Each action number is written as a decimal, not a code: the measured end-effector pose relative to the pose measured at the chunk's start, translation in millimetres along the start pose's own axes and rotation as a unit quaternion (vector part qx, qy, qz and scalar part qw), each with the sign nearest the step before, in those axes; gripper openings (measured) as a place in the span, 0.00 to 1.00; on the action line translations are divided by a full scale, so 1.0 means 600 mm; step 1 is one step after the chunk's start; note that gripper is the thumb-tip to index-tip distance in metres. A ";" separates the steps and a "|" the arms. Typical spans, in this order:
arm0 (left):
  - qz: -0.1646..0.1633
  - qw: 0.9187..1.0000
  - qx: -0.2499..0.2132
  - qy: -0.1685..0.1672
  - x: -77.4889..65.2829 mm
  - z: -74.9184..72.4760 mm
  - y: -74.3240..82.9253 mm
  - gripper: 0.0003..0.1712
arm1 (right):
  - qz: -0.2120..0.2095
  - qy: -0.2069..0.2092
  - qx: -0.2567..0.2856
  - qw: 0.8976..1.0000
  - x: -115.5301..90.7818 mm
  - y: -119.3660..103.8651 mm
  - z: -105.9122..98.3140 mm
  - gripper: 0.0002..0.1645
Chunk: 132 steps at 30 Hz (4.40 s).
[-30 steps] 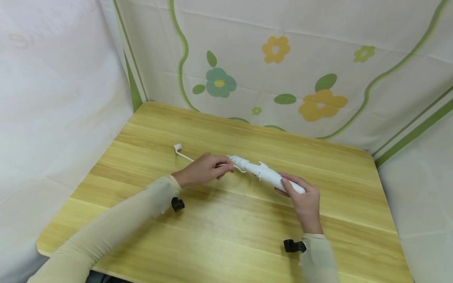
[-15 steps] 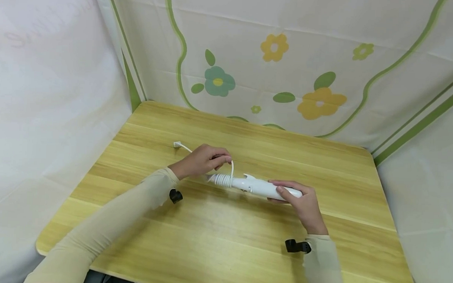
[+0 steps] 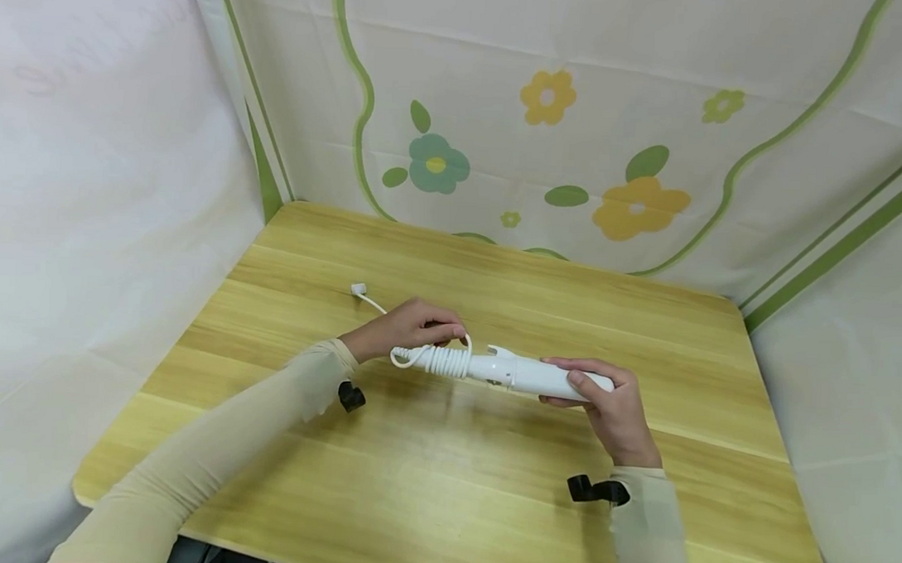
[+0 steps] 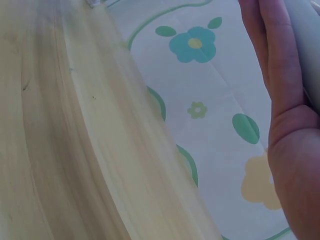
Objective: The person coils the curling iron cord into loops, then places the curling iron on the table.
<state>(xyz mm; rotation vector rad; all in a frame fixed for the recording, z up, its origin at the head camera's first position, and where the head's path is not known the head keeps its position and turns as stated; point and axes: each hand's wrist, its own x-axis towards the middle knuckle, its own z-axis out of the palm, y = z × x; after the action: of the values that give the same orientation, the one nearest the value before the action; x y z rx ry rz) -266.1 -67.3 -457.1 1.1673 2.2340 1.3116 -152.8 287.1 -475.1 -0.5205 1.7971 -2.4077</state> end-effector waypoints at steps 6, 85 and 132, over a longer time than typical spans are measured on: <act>0.019 0.999 -0.033 -0.009 0.001 0.009 -0.004 0.14 | 0.006 0.018 0.027 0.999 0.002 -0.003 0.004 0.25; 0.012 0.986 0.159 0.054 0.001 0.012 0.012 0.16 | 0.055 0.066 -0.132 0.988 0.002 0.033 -0.005 0.17; -0.008 0.999 -0.014 0.044 0.013 0.044 0.021 0.17 | -0.055 0.166 0.087 0.981 0.027 0.012 0.046 0.14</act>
<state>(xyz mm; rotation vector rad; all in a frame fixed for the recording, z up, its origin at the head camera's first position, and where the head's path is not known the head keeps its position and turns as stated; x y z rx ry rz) -248.7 -42.3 -459.5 1.1010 2.2730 1.4088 -159.9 255.6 -471.7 -0.2155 1.6801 -2.8356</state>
